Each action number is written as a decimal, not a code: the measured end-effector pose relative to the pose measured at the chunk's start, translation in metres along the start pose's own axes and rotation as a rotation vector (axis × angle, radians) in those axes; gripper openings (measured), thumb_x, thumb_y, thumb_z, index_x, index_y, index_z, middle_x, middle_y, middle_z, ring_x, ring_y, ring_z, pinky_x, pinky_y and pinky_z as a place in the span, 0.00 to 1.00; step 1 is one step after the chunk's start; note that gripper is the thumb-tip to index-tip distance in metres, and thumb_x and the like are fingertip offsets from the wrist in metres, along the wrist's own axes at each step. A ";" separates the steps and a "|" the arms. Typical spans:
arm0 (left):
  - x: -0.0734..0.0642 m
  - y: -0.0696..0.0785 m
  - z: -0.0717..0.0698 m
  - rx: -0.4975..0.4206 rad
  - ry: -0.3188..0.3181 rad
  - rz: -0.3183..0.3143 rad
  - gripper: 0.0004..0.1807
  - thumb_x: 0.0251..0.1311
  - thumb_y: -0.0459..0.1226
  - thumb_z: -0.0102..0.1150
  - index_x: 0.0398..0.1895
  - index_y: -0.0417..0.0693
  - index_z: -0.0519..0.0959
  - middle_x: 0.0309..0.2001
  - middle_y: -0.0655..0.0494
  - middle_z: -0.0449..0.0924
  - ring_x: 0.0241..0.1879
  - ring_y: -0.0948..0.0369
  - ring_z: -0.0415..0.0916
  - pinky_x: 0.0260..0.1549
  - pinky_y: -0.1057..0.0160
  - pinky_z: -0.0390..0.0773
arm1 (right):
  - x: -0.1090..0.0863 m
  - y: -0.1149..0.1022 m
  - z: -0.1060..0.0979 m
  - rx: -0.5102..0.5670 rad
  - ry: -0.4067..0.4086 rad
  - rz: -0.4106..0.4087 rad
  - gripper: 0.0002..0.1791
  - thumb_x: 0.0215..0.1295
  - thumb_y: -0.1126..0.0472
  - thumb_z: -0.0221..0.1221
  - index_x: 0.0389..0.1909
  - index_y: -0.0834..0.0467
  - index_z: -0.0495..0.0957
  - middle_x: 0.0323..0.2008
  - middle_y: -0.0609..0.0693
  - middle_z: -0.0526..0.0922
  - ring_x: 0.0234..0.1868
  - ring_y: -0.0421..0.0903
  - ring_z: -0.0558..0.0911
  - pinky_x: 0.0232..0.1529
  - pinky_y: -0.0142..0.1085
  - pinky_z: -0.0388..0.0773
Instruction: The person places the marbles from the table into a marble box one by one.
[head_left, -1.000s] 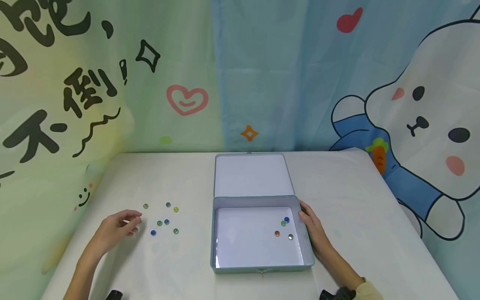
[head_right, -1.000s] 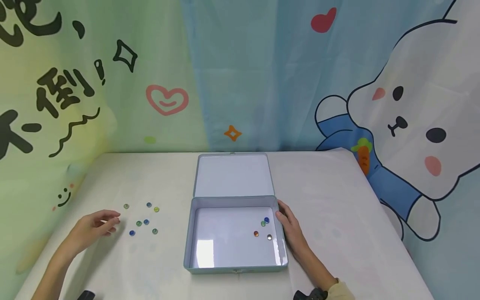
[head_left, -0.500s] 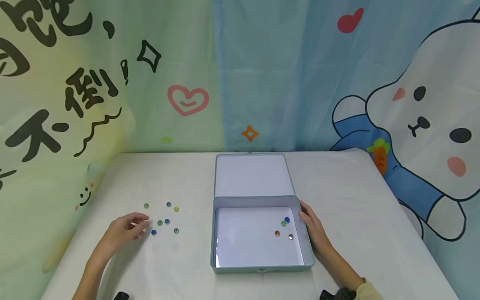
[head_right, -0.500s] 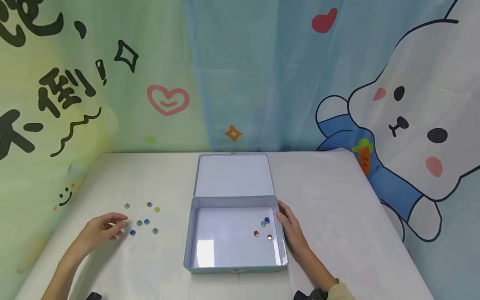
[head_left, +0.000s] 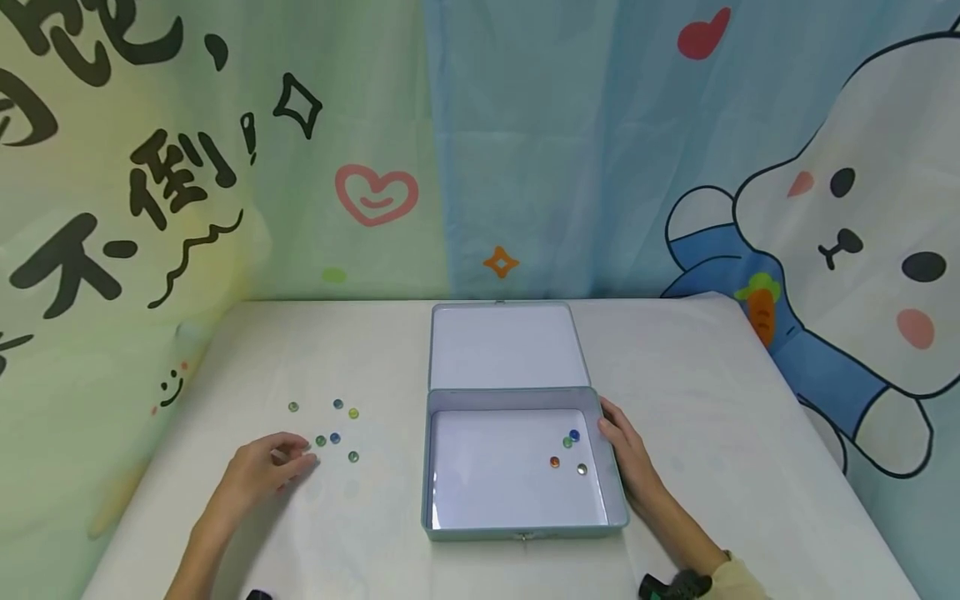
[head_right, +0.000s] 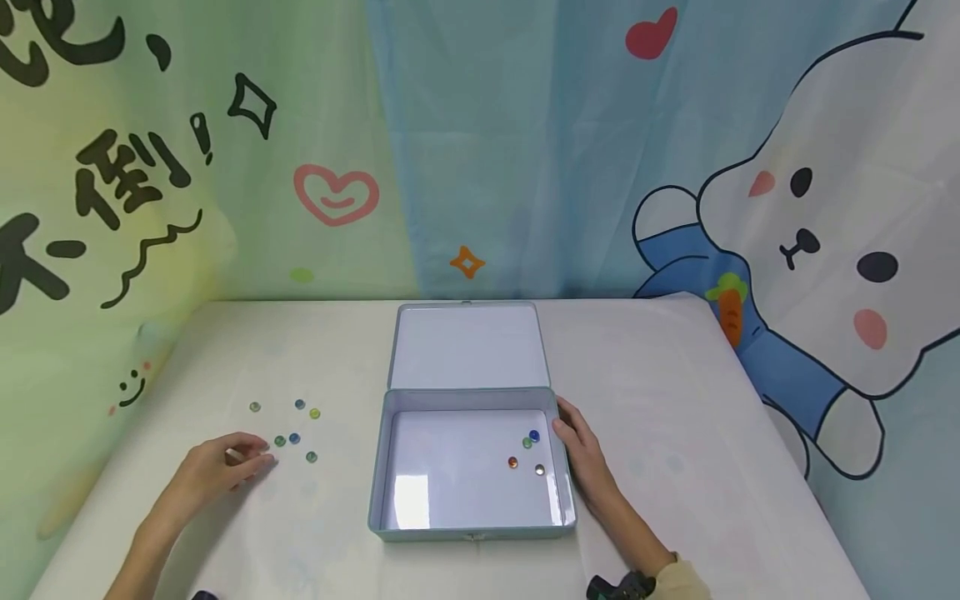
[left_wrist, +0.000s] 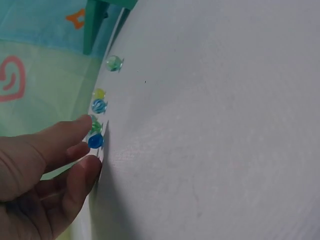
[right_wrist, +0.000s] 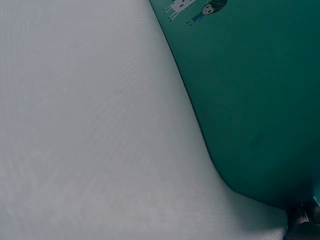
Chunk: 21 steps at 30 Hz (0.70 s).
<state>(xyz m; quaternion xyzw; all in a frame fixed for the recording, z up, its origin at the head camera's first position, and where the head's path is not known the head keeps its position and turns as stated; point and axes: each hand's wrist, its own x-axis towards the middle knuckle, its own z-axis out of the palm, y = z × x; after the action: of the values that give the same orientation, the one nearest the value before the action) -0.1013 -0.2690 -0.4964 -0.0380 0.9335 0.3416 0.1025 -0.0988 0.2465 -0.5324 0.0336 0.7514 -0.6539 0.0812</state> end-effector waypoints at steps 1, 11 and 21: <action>0.000 0.001 0.001 0.016 0.004 0.008 0.17 0.55 0.43 0.68 0.44 0.43 0.82 0.33 0.54 0.82 0.27 0.63 0.75 0.22 0.68 0.74 | 0.000 0.000 0.000 0.002 -0.001 0.002 0.30 0.77 0.49 0.39 0.75 0.53 0.50 0.74 0.57 0.55 0.70 0.47 0.57 0.55 0.13 0.59; -0.002 0.003 0.004 0.096 0.023 0.028 0.10 0.53 0.38 0.69 0.37 0.45 0.83 0.30 0.57 0.79 0.29 0.63 0.73 0.26 0.69 0.68 | 0.001 0.000 0.000 0.009 -0.002 0.005 0.31 0.77 0.49 0.40 0.75 0.55 0.50 0.75 0.57 0.53 0.74 0.54 0.54 0.54 0.11 0.57; -0.004 0.002 0.007 0.100 0.027 0.040 0.10 0.53 0.36 0.69 0.38 0.45 0.82 0.31 0.56 0.79 0.30 0.63 0.74 0.26 0.70 0.68 | 0.002 -0.001 -0.001 0.013 0.007 0.022 0.30 0.76 0.48 0.40 0.75 0.55 0.51 0.75 0.57 0.53 0.74 0.52 0.54 0.54 0.12 0.57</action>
<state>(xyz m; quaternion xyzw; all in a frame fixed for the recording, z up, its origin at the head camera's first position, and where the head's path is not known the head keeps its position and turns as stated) -0.0965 -0.2627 -0.4998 -0.0189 0.9512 0.2960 0.0848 -0.1007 0.2469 -0.5320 0.0449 0.7469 -0.6578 0.0857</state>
